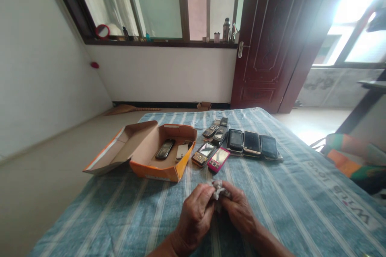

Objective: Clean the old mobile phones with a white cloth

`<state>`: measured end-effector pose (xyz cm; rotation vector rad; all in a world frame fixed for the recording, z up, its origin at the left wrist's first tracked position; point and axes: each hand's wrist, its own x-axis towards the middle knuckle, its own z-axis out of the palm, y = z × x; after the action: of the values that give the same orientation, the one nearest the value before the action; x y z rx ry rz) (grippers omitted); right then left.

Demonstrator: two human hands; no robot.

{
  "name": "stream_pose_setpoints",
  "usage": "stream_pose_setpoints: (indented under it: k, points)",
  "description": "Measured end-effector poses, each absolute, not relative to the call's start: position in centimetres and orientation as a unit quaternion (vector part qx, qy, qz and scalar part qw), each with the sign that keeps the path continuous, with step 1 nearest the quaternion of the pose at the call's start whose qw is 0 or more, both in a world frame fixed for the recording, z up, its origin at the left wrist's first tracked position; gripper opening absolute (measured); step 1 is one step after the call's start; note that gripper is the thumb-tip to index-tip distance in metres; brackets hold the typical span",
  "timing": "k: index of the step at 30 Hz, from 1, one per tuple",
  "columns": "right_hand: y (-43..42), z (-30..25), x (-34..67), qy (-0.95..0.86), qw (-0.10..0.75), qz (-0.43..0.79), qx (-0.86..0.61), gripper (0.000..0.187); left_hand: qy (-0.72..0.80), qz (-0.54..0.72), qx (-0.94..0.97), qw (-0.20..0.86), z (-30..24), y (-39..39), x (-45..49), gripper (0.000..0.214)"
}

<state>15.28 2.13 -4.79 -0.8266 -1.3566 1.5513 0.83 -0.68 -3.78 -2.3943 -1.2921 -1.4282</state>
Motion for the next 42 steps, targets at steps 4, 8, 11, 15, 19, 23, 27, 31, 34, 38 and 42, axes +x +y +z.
stream_pose_setpoints:
  k: [4,8,11,15,19,23,27,31,34,38,42]
  points:
    - [2.07,-4.16,15.64,-0.576,0.427,0.614,-0.33,0.011,-0.408,-0.465,-0.785,0.029,-3.47,-0.85,1.0,0.025]
    - [1.9,-3.73,15.99,-0.614,0.419,0.592,-0.313,0.013,-0.402,-0.477,-0.781,0.029,-3.16,-0.92,0.96,0.025]
    - [1.77,-4.05,15.79,-0.6,0.428,0.606,-0.298,0.023,-0.395,-0.484,-0.78,0.03,-3.21,-0.87,0.86,0.023]
    - [1.85,-4.53,15.45,-0.557,0.441,0.634,-0.305,0.032,-0.402,-0.497,-0.769,0.007,-3.7,-0.9,0.81,0.034]
    - [2.0,-4.28,15.6,-0.51,0.446,0.672,-0.299,0.039,-0.417,-0.505,-0.752,-0.066,-3.95,-1.03,0.85,0.036]
    - [1.95,-3.92,15.7,-0.467,0.431,0.707,-0.311,0.043,-0.434,-0.517,-0.723,-0.146,-3.75,-0.94,0.9,0.025]
    - [1.87,-3.92,15.5,-0.438,0.42,0.73,-0.316,0.045,-0.451,-0.528,-0.692,-0.196,-3.49,-0.68,0.88,0.016]
    - [1.81,-4.03,15.36,-0.434,0.419,0.738,-0.304,0.047,-0.483,-0.527,-0.671,-0.198,-3.6,-0.47,0.57,0.012]
    - [1.78,-4.03,15.35,-0.438,0.417,0.737,-0.302,0.047,-0.511,-0.516,-0.657,-0.204,-3.76,-0.34,0.27,0.01]
    - [1.85,-4.13,15.37,-0.434,0.419,0.739,-0.3,0.047,-0.53,-0.499,-0.642,-0.238,-3.54,-0.31,0.18,0.012]
    - [1.88,-4.19,15.46,-0.438,0.426,0.738,-0.285,0.045,-0.55,-0.478,-0.631,-0.268,-3.17,-0.46,0.29,0.022]
